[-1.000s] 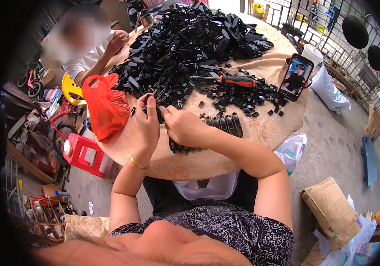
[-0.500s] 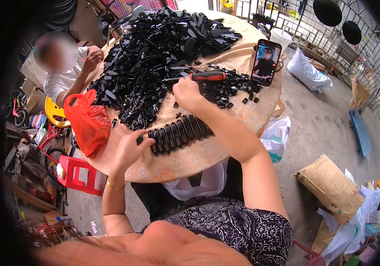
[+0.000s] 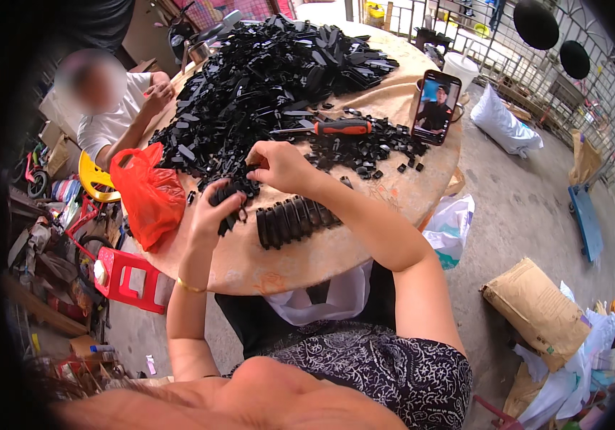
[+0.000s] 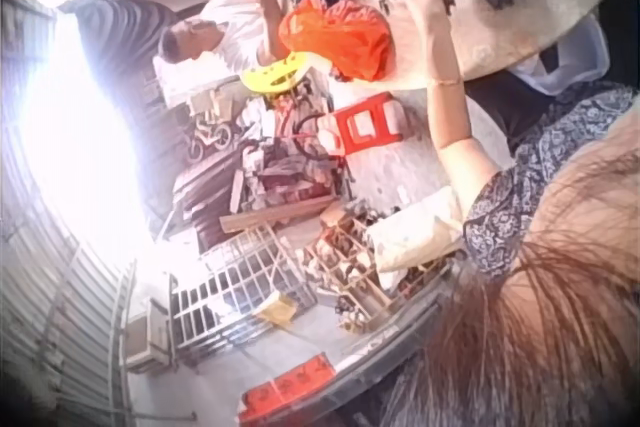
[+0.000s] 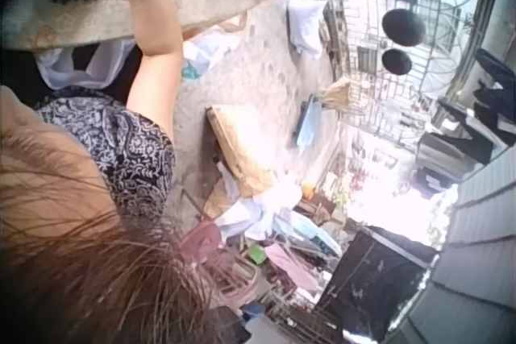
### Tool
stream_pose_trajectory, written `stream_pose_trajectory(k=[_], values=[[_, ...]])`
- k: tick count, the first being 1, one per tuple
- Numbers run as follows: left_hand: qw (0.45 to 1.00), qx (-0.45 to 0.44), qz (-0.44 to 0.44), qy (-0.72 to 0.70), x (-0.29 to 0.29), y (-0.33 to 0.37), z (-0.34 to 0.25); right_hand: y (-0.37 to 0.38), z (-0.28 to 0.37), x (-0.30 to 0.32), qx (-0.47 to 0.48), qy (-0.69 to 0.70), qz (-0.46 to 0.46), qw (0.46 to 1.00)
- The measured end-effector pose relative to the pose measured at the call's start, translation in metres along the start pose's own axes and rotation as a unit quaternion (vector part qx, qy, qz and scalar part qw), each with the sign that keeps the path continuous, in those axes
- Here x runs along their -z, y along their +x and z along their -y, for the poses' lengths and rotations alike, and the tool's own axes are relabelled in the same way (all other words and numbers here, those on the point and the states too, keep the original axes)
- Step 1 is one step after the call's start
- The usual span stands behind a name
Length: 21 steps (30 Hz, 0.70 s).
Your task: The person assembles small plastic clips onto larger plastic components by hand and lines the assembled pieces up on the table.
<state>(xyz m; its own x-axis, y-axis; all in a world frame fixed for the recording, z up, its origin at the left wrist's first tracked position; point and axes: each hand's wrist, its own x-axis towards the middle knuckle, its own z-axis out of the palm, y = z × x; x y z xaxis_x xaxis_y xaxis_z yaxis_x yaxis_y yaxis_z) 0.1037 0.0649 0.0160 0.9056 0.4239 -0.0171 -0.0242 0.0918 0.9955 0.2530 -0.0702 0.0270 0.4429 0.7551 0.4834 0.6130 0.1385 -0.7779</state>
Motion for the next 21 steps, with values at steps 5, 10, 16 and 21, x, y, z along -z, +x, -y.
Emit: stream_pose_trajectory(k=[5, 10, 16, 21], values=[[0.979, 0.050, 0.057, -0.189, -0.009, 0.029, -0.010, -0.006, 0.020, 0.000, 0.046, 0.008, -0.038, 0.998], [0.979, 0.030, 0.065, -0.190, -0.011, 0.029, -0.001, -0.005, 0.014, -0.002, 0.123, -0.052, -0.057, 0.989], [0.980, -0.002, 0.009, -0.197, -0.014, 0.022, -0.001, -0.011, 0.026, -0.005, 0.150, -0.151, -0.059, 0.975], [0.987, -0.028, -0.022, -0.160, -0.021, 0.025, 0.005, -0.018, 0.029, -0.005, 0.207, -0.264, -0.026, 0.942]])
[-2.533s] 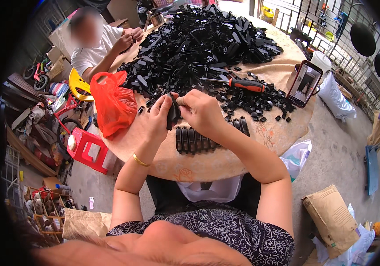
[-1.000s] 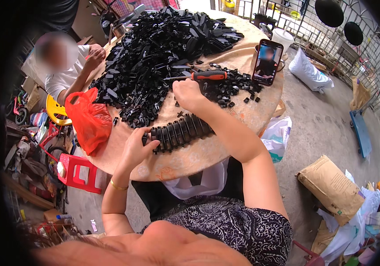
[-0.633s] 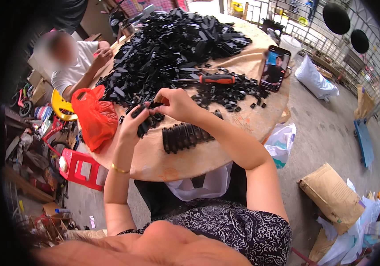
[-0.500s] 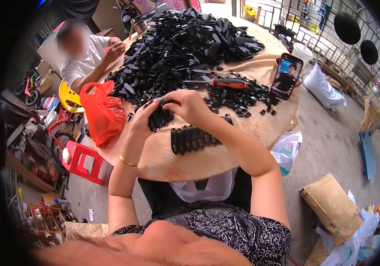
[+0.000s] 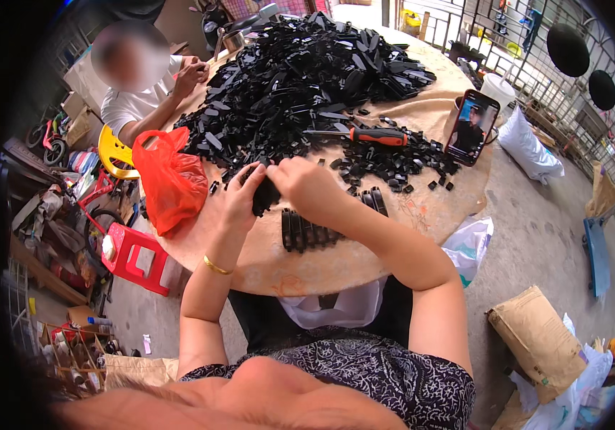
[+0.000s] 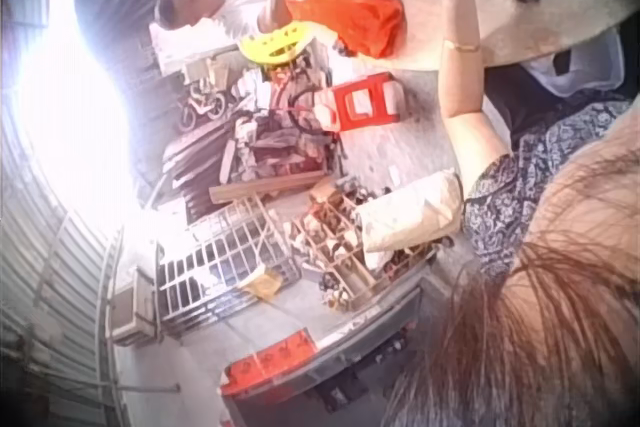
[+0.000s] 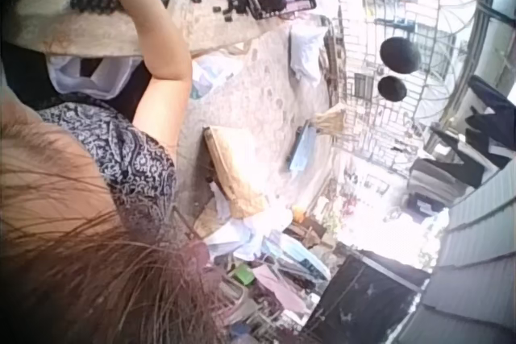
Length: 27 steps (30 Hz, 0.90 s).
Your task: The person assembles small plastic clips onto larger plastic components by hand and lines the assembled pieces up on the table.
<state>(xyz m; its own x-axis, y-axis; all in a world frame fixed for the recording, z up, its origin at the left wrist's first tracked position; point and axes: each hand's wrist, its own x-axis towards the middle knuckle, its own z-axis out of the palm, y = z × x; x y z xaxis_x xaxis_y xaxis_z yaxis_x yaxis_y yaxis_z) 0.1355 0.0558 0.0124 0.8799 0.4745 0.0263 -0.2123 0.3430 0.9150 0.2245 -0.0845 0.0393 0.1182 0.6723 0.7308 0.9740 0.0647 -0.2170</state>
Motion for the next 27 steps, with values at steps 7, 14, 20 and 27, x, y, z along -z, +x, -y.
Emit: stream_pose_trajectory(k=[7, 14, 20, 27], values=[[0.978, -0.086, -0.110, 0.152, -0.013, -0.013, -0.007, 0.000, 0.003, -0.010, -0.041, 0.062, 0.038, 0.996], [0.924, -0.154, -0.080, 0.341, -0.014, -0.015, -0.012, -0.006, 0.002, -0.012, -0.072, 0.051, 0.098, 0.991], [0.889, -0.228, -0.141, 0.372, -0.014, -0.018, -0.010, -0.004, 0.011, -0.011, -0.043, 0.077, 0.078, 0.993], [0.891, -0.246, -0.170, 0.342, -0.019, -0.021, -0.005, -0.009, 0.021, -0.018, -0.068, 0.057, 0.067, 0.994]])
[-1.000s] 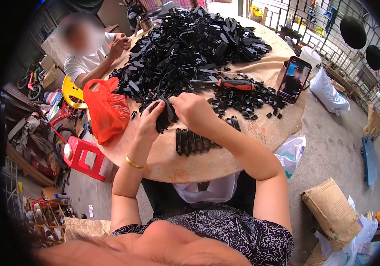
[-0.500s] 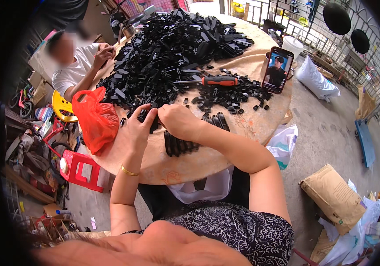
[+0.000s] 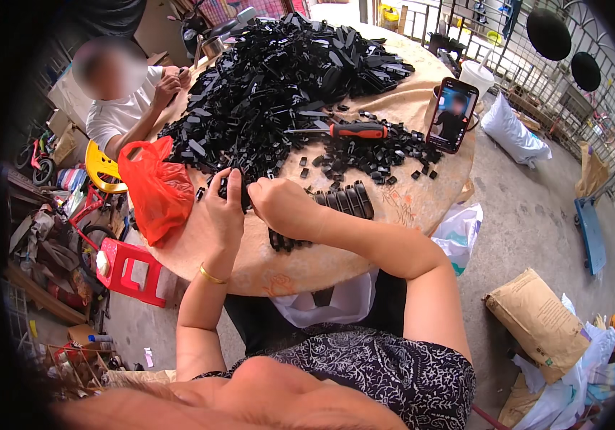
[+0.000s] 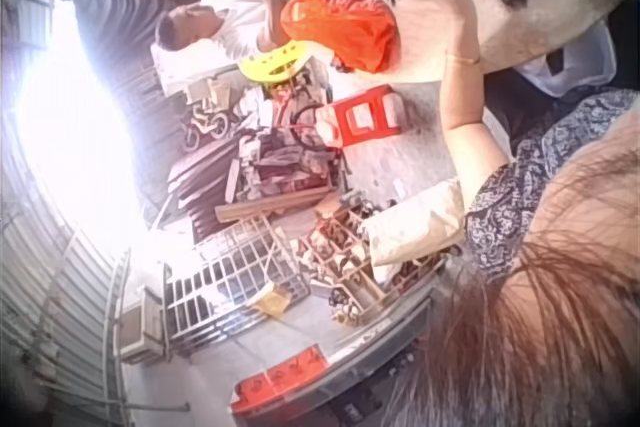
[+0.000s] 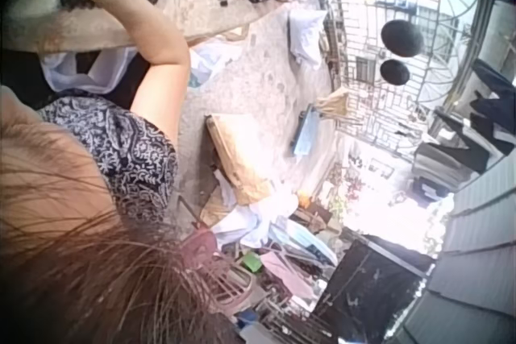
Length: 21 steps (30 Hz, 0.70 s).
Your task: The person assembles small plastic clips onto larger plastic components by hand and lines the assembled pieces up on the table.
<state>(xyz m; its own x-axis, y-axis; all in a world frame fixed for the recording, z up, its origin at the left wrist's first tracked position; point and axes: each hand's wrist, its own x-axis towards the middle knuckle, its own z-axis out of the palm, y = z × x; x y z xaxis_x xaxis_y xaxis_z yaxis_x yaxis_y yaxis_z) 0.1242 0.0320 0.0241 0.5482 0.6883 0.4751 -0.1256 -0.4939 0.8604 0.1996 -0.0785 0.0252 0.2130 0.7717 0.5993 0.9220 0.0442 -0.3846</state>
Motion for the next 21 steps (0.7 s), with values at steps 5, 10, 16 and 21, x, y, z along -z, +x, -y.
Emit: stream_pose_trajectory(k=[5, 10, 16, 21], values=[[0.996, 0.062, -0.049, -0.036, 0.001, 0.007, 0.000, 0.000, 0.008, -0.006, -0.037, 0.139, -0.002, 0.990], [0.961, 0.130, -0.067, -0.234, 0.007, 0.014, 0.009, 0.009, -0.011, 0.000, -0.023, 0.139, 0.044, 0.989], [0.871, 0.131, 0.430, -0.197, 0.032, -0.042, -0.044, 0.007, -0.096, 0.045, -0.222, -0.265, 0.125, 0.930], [0.685, -0.120, 0.709, 0.116, 0.015, -0.141, -0.032, 0.012, -0.091, 0.042, -0.250, -0.297, 0.155, 0.909]])
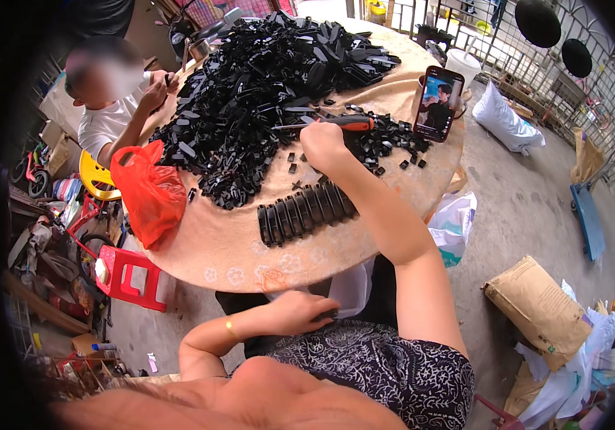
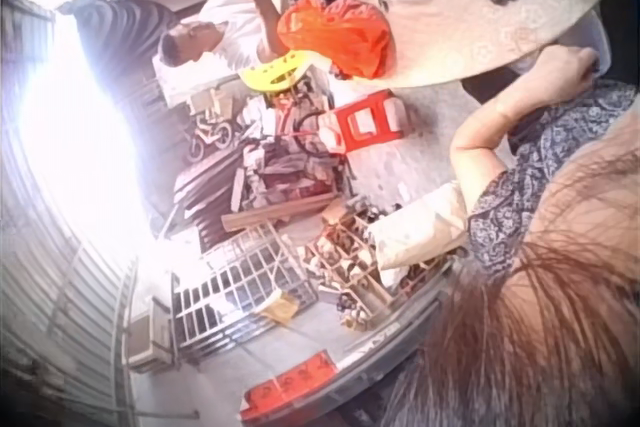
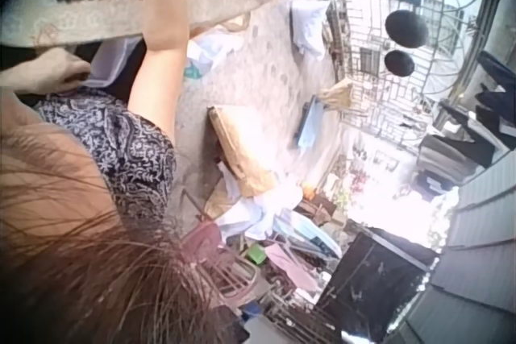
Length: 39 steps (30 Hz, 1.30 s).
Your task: The person assembles small plastic clips onto larger plastic components by hand and lines the assembled pieces up on the table.
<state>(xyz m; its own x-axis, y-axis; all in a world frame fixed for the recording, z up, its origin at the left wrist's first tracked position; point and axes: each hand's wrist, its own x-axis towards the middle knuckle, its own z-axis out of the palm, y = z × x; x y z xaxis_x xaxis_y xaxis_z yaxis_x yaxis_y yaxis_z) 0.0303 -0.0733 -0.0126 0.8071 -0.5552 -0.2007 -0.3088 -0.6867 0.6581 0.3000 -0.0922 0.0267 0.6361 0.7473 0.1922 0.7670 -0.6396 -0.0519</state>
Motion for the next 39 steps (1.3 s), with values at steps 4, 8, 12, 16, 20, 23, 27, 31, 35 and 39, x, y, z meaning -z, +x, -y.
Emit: stream_pose_trajectory(k=[4, 8, 12, 16, 20, 23, 27, 31, 35, 39], values=[[0.988, 0.074, -0.008, 0.133, -0.065, 0.019, 0.052, 0.000, 0.007, -0.012, -0.003, -0.044, -0.002, 0.999], [0.959, -0.088, -0.188, 0.194, -0.041, 0.018, 0.039, -0.003, 0.000, -0.011, -0.046, -0.088, -0.023, 0.995], [0.976, -0.004, -0.108, -0.190, 0.056, -0.009, -0.003, -0.003, 0.003, 0.006, -0.052, 0.002, 0.043, 0.998], [0.916, 0.183, -0.328, -0.139, 0.092, -0.024, 0.030, 0.005, 0.000, -0.009, -0.038, 0.056, 0.045, 0.997], [0.894, 0.233, -0.368, 0.110, 0.094, -0.022, 0.058, 0.005, 0.003, -0.030, 0.079, 0.211, -0.159, 0.961], [0.917, 0.238, -0.313, 0.065, 0.098, -0.018, 0.060, 0.006, 0.006, -0.019, 0.123, 0.298, -0.142, 0.936], [0.898, 0.207, -0.380, -0.083, 0.090, -0.010, 0.066, -0.003, 0.021, -0.005, 0.121, 0.421, -0.093, 0.894], [0.817, 0.128, -0.502, -0.254, 0.096, -0.007, 0.087, -0.015, 0.044, 0.005, 0.135, 0.541, -0.077, 0.827], [0.752, 0.110, -0.512, -0.401, 0.137, 0.000, 0.097, -0.023, 0.056, 0.011, 0.133, 0.643, -0.064, 0.751], [0.639, 0.067, -0.484, -0.593, 0.148, 0.025, 0.104, -0.022, 0.054, 0.012, 0.117, 0.616, -0.095, 0.773]])
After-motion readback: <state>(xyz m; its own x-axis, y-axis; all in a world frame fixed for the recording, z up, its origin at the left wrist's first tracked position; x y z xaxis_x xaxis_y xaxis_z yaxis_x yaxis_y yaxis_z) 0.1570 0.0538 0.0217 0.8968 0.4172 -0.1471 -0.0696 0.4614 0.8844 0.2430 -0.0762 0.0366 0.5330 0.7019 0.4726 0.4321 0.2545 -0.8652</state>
